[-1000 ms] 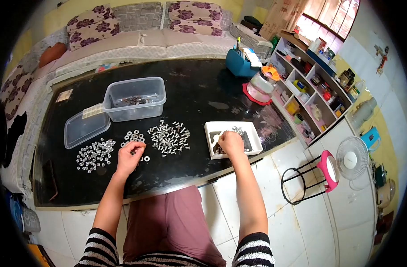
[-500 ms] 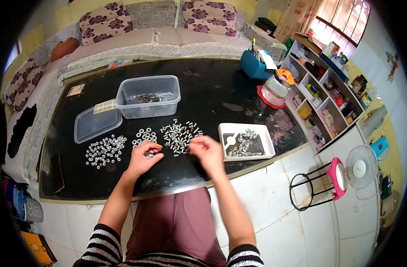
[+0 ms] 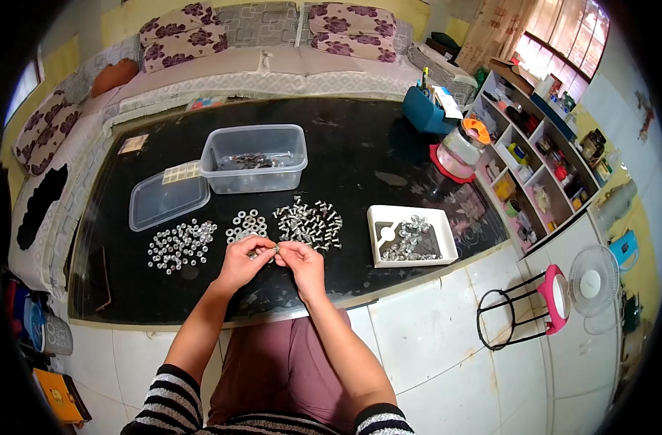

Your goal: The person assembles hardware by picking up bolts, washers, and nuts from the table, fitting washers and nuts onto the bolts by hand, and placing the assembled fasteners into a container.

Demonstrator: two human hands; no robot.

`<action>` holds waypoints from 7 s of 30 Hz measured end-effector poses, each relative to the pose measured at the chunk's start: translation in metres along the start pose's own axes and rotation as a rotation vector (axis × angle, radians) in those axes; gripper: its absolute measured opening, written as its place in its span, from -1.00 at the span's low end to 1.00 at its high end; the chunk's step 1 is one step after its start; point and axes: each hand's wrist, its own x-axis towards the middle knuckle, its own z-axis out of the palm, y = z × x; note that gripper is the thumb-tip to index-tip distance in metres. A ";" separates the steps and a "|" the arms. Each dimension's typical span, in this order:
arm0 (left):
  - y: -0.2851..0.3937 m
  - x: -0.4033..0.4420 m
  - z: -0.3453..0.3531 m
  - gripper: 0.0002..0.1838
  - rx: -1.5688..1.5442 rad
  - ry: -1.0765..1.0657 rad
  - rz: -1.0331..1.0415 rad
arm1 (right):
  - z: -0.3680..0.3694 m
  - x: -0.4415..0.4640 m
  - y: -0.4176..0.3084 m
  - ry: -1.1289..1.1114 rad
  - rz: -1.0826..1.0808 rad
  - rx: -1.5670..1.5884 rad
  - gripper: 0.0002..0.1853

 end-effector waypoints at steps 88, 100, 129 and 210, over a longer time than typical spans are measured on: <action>-0.014 0.001 -0.003 -0.86 0.226 -0.113 0.051 | 0.002 0.001 0.008 -0.097 -0.094 -0.160 -0.91; 0.000 0.001 -0.007 -0.85 0.184 -0.135 -0.097 | 0.003 0.001 0.007 -0.066 -0.075 -0.151 -0.91; 0.000 0.001 -0.007 -0.79 0.093 -0.137 -0.109 | 0.001 0.002 0.008 -0.086 -0.083 -0.176 -0.90; 0.001 0.000 -0.006 -0.81 0.035 -0.146 -0.103 | 0.000 0.004 0.008 -0.102 -0.074 -0.157 -0.89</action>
